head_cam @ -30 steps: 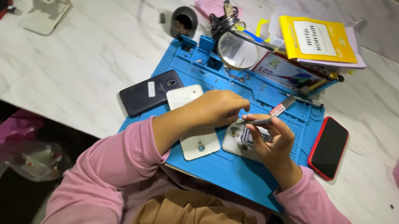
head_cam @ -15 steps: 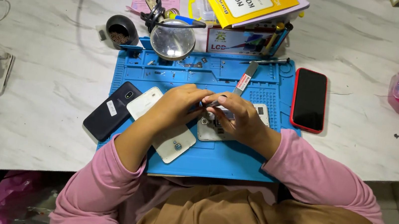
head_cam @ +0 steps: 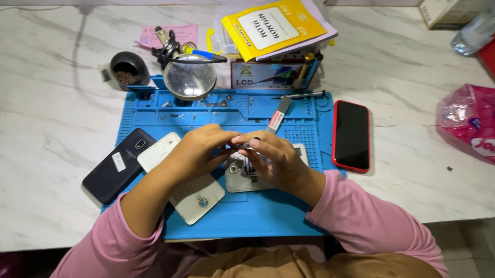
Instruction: Repairing a mobile phone by using a screwdriver to manipulate internal components on a repair mat
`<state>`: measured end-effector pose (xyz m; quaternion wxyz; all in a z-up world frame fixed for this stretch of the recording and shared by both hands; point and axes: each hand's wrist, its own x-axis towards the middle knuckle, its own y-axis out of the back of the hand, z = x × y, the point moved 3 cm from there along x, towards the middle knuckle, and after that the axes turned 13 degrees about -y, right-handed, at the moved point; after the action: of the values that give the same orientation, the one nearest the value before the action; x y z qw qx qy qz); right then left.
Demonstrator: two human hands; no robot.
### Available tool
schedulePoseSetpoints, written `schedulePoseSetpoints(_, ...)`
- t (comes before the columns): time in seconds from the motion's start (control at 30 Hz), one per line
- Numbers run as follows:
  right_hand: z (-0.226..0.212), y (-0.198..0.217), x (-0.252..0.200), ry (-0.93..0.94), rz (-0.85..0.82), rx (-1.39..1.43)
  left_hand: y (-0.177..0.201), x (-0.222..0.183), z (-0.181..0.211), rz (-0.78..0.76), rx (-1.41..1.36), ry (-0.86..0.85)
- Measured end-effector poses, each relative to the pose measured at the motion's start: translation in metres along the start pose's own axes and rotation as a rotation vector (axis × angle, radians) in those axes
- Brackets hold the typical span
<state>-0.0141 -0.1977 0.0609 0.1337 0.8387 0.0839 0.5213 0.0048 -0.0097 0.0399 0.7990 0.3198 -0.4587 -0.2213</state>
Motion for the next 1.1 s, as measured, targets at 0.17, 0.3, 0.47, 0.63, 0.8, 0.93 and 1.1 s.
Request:
schedulePoseSetpoints(0.17, -0.004, 0.003, 0.002, 0.006, -0.029, 0.024, 0.003, 0.004, 0.006, 0.070, -0.061, -0.019)
schedulePoseSetpoints(0.3, -0.003, 0.004, 0.001, 0.007, -0.035, 0.046, 0.003, 0.009, 0.013, 0.113, -0.076, 0.019)
schedulePoseSetpoints(0.47, 0.005, 0.003, -0.004, 0.018, -0.020, 0.030, -0.007, 0.002, 0.003, 0.130, -0.135, 0.050)
schedulePoseSetpoints(0.63, -0.001, 0.010, 0.002, 0.053, 0.012, 0.069, -0.002, 0.002, 0.004, 0.165, -0.093, 0.041)
schedulePoseSetpoints(0.8, 0.005, 0.009, -0.002, 0.036, 0.062, 0.091, 0.002, 0.008, 0.012, 0.191, -0.148, 0.051)
schedulePoseSetpoints(0.93, 0.010, 0.013, -0.005, -0.059, 0.049, 0.194, -0.001, 0.010, 0.013, 0.185, -0.190, 0.100)
schedulePoseSetpoints(1.1, 0.025, 0.013, -0.018, -0.191, 0.030, 0.344, -0.002, 0.007, 0.012, 0.217, -0.199, 0.061)
